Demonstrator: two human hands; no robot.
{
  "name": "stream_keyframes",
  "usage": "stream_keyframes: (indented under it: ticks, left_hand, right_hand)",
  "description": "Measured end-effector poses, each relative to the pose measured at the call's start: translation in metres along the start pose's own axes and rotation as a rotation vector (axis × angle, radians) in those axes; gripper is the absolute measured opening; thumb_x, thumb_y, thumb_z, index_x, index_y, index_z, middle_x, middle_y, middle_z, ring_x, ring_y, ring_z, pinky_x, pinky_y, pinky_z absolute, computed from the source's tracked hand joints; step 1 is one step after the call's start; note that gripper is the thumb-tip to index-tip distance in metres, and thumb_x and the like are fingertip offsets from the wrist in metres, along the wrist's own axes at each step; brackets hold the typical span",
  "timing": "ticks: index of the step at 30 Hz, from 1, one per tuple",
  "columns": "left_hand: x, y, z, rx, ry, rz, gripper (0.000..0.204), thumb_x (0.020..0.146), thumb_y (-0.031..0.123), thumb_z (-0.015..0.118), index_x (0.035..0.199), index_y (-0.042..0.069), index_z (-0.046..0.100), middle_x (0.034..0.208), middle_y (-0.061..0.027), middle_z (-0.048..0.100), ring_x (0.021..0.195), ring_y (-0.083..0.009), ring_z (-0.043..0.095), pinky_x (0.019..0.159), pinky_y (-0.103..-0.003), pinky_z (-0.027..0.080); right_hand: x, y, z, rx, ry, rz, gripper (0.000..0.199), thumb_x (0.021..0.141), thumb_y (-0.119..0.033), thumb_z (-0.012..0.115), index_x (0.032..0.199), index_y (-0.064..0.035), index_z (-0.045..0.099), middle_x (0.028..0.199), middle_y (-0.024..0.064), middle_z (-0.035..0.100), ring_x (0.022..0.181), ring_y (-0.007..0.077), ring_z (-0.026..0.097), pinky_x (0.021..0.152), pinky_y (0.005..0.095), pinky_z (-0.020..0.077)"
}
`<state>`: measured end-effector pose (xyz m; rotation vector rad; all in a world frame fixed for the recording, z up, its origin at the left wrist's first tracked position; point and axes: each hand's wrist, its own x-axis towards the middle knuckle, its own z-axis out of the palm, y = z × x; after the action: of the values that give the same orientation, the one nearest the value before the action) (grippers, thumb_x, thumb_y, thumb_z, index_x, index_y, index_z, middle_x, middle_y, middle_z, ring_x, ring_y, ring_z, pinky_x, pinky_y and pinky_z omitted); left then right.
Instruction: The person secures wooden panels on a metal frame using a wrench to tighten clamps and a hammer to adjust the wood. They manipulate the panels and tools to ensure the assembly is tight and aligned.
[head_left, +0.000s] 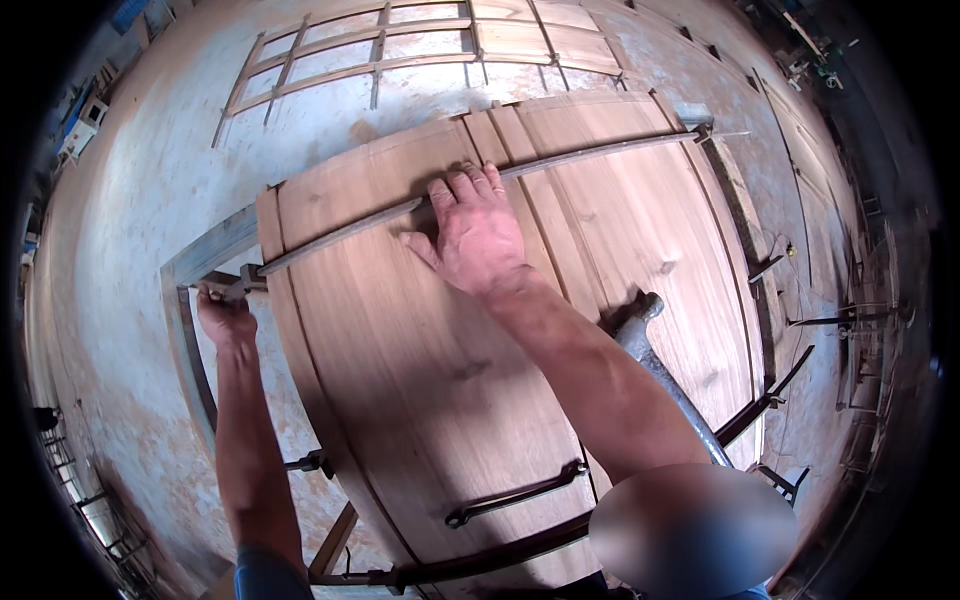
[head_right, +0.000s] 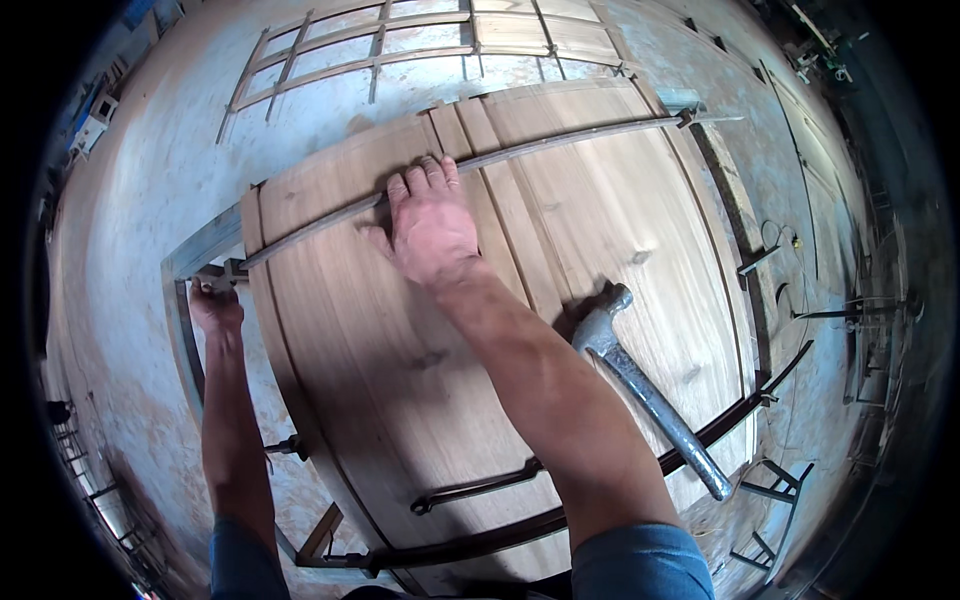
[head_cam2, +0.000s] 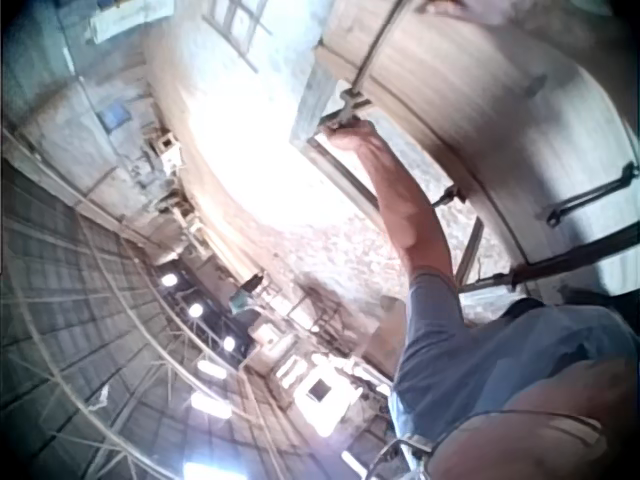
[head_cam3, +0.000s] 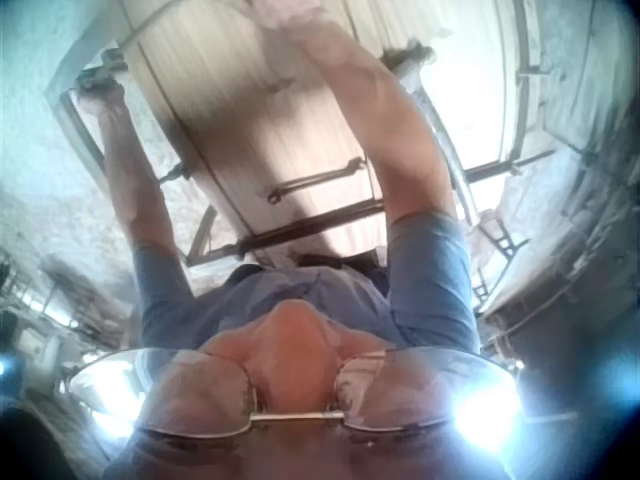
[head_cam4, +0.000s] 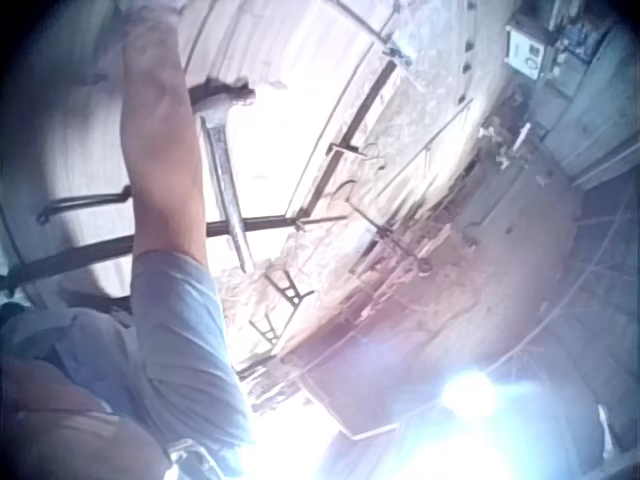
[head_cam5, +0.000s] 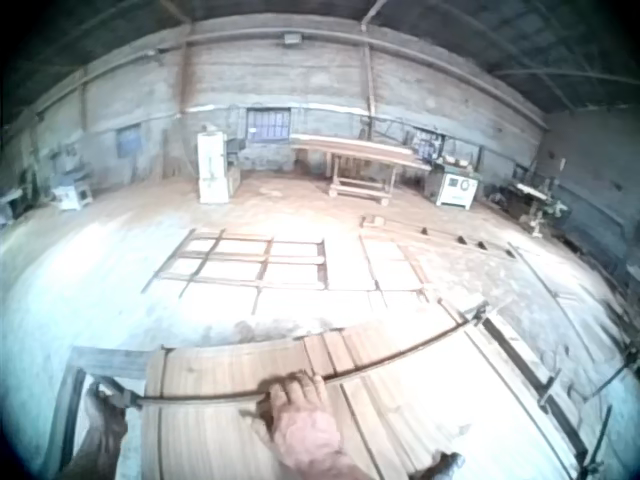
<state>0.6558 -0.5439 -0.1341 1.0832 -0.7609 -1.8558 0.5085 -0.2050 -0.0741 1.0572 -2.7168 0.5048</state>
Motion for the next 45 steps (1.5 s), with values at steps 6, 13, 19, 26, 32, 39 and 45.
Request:
stream_keyframes:
  ticks: [6, 13, 19, 26, 32, 39, 45]
  left_hand:
    - [0.045, -0.011, -0.037, 0.005, -0.221, 0.180, 0.019, 0.096, 0.025, 0.053, 0.080, 0.016, 0.055, 0.067, 0.0060, 0.050, 0.066, -0.0097, 0.050, 0.063, -0.028, 0.041]
    - [0.036, 0.058, -0.019, 1.118, -0.401, -0.801, 0.043, 0.091, 0.050, 0.044, 0.084, 0.011, 0.060, 0.071, -0.0037, 0.063, 0.058, -0.0148, 0.050, 0.054, -0.031, 0.040]
    - [0.044, 0.042, -0.035, 0.660, -0.317, -0.669, 0.028, 0.098, 0.033, 0.041, 0.092, 0.010, 0.055, 0.068, -0.0052, 0.059, 0.053, -0.0127, 0.051, 0.043, -0.024, 0.035]
    - [0.032, 0.038, -0.027, 0.542, -0.391, -0.529, 0.021, 0.098, 0.023, 0.042, 0.100, 0.008, 0.057, 0.079, -0.0052, 0.062, 0.060, -0.0156, 0.058, 0.048, -0.025, 0.042]
    - [0.063, 0.051, -0.011, 0.897, -0.451, -0.581, 0.023, 0.090, 0.011, 0.044, 0.068, 0.013, 0.050, 0.061, -0.0032, 0.054, 0.050, -0.0153, 0.054, 0.040, -0.027, 0.033]
    - [0.044, 0.050, 0.027, 1.387, -0.412, -0.511, 0.017, 0.087, 0.015, 0.050, 0.077, 0.007, 0.061, 0.060, -0.0064, 0.055, 0.045, -0.0150, 0.053, 0.038, -0.029, 0.036]
    - [0.065, 0.050, 0.038, 1.766, -0.416, -0.571, 0.020, 0.086, 0.013, 0.048, 0.072, 0.006, 0.061, 0.060, -0.0088, 0.057, 0.040, -0.0162, 0.051, 0.038, -0.031, 0.036]
  right_hand:
    - [0.003, -0.010, 0.003, -0.039, 0.035, -0.046, 0.065, 0.085, -0.053, 0.060, 0.123, 0.0003, 0.055, 0.123, 0.0205, 0.055, 0.127, 0.0369, 0.044, 0.114, 0.0515, 0.0249]
    - [0.001, -0.003, -0.001, -0.036, -0.001, -0.030, 0.066, 0.085, -0.054, 0.060, 0.123, 0.0009, 0.055, 0.126, 0.0206, 0.054, 0.129, 0.0355, 0.043, 0.115, 0.0496, 0.0241]
    - [0.003, -0.006, 0.000, -0.018, -0.018, -0.016, 0.068, 0.087, -0.055, 0.057, 0.125, 0.0013, 0.055, 0.129, 0.0219, 0.053, 0.132, 0.0352, 0.041, 0.117, 0.0489, 0.0226]
    - [0.000, 0.000, -0.001, -0.046, -0.036, 0.011, 0.069, 0.088, -0.057, 0.056, 0.126, 0.0013, 0.055, 0.131, 0.0217, 0.052, 0.133, 0.0348, 0.041, 0.117, 0.0480, 0.0220]
    - [0.003, -0.006, 0.001, -0.020, 0.008, -0.026, 0.068, 0.086, -0.055, 0.058, 0.124, 0.0012, 0.055, 0.125, 0.0210, 0.055, 0.130, 0.0352, 0.044, 0.116, 0.0486, 0.0243]
    - [0.001, -0.001, -0.001, -0.023, 0.076, -0.066, 0.061, 0.084, -0.049, 0.065, 0.118, 0.0007, 0.058, 0.120, 0.0185, 0.058, 0.125, 0.0345, 0.047, 0.113, 0.0499, 0.0293]
    - [0.004, -0.008, 0.003, 0.000, 0.053, -0.089, 0.060, 0.083, -0.048, 0.066, 0.118, 0.0009, 0.058, 0.120, 0.0183, 0.058, 0.125, 0.0343, 0.046, 0.112, 0.0498, 0.0297]
